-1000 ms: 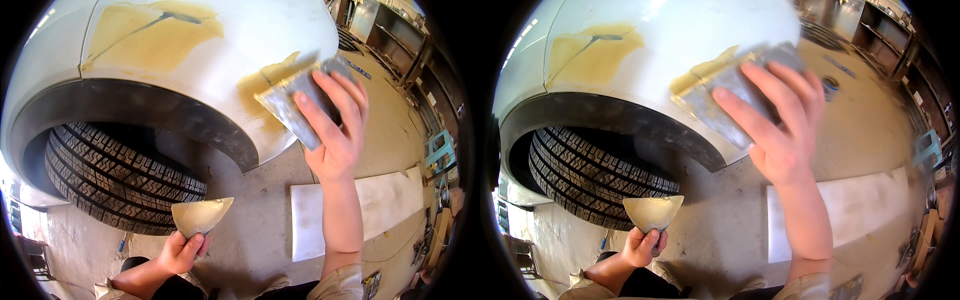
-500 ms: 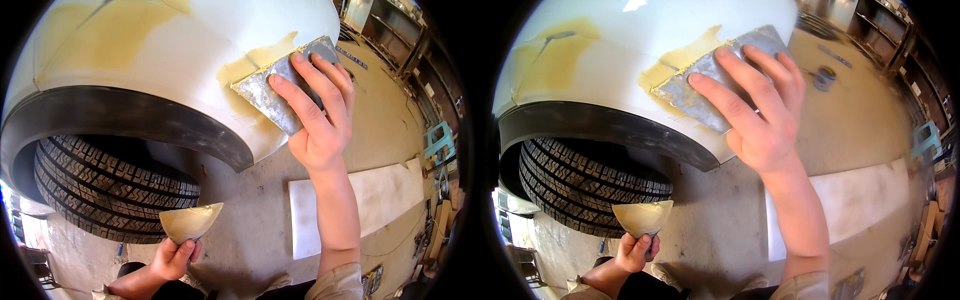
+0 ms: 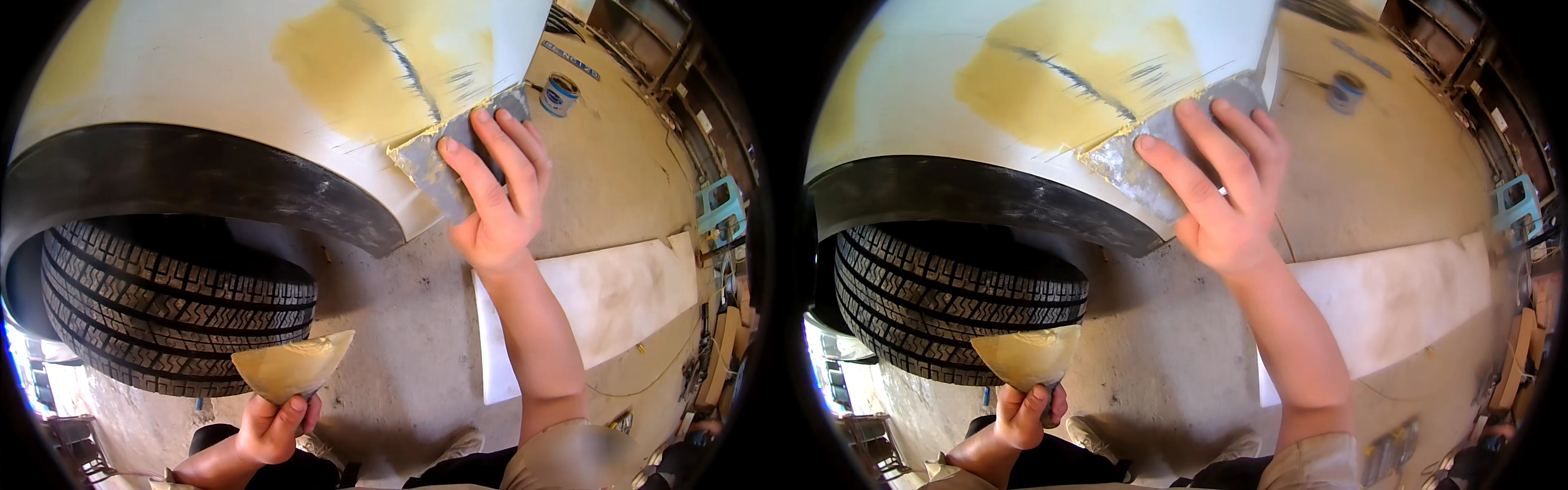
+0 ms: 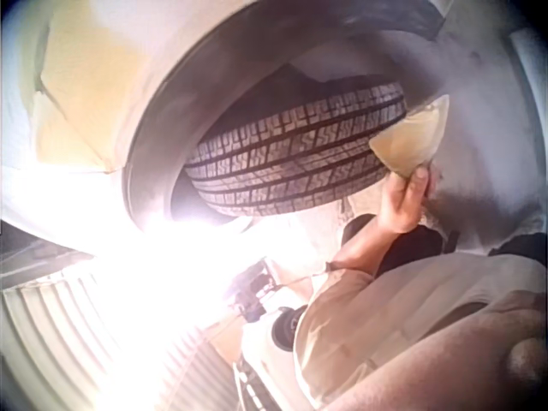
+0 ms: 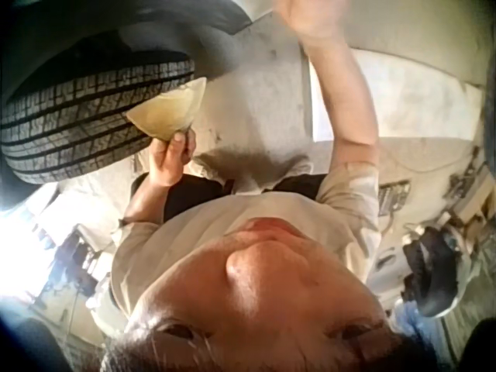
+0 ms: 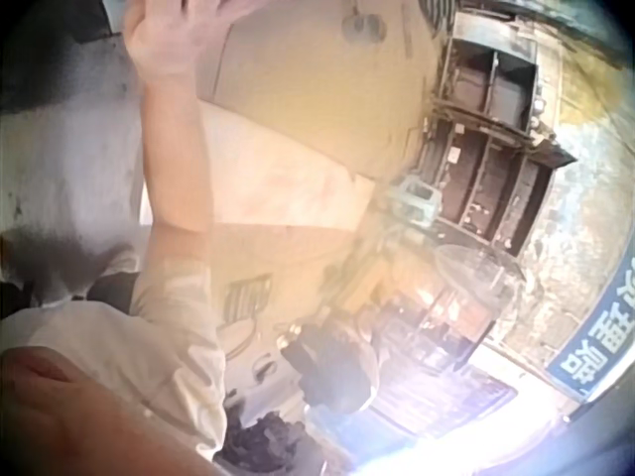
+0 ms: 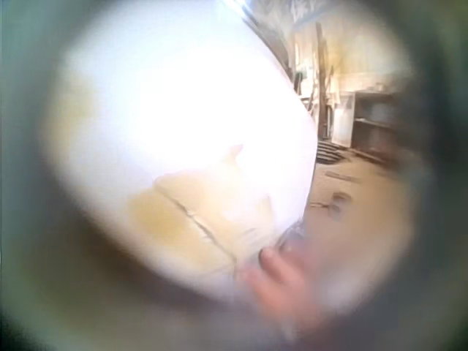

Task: The person applies beige body filler to a white car bumper using a metal spreader and a smaller scraper. They repeatedly spread and smooth the filler over a damaged area, occasionally cleaning the spreader. The person works in a garage with other vehicles and tools visible.

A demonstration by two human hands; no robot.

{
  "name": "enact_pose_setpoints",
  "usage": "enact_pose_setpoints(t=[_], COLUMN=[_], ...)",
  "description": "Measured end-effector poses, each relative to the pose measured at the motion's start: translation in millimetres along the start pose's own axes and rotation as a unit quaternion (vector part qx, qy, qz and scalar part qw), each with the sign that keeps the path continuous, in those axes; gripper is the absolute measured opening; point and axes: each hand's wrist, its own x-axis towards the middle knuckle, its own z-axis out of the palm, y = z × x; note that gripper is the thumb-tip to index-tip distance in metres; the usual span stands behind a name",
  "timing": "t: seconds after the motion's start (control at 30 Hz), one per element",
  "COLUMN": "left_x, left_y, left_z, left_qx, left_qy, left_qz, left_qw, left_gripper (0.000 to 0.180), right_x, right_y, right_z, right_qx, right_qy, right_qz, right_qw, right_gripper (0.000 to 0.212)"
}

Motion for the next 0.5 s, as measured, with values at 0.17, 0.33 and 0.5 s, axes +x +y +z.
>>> enact_pose_setpoints(t=[0.17,0.33,0.5], left_x=[4.8,4.4,6.6], left_y=[2.6,2.7,11.5], left_z=[7.9,5.9,4.2], left_qx=[0.013,0.019,0.061], left_qy=[0.001,-0.029,-0.059], left_qz=[0.019,0.020,0.051], left_qw=[1.000,0.999,0.995], left_gripper=[0.033,0.038,0.044], right_x=[-29.5,-50.0,-21.8], right_y=[-6.2,-14.3,-68.7], right_z=[-1.5,-26.2,-84.5], right_qx=[0.008,0.020,0.300], right_qy=[-0.025,-0.126,-0.188], right_qz=[0.037,0.081,0.373], right_qw=[0.999,0.989,0.858], right_gripper=[0.047,0.047,0.034])
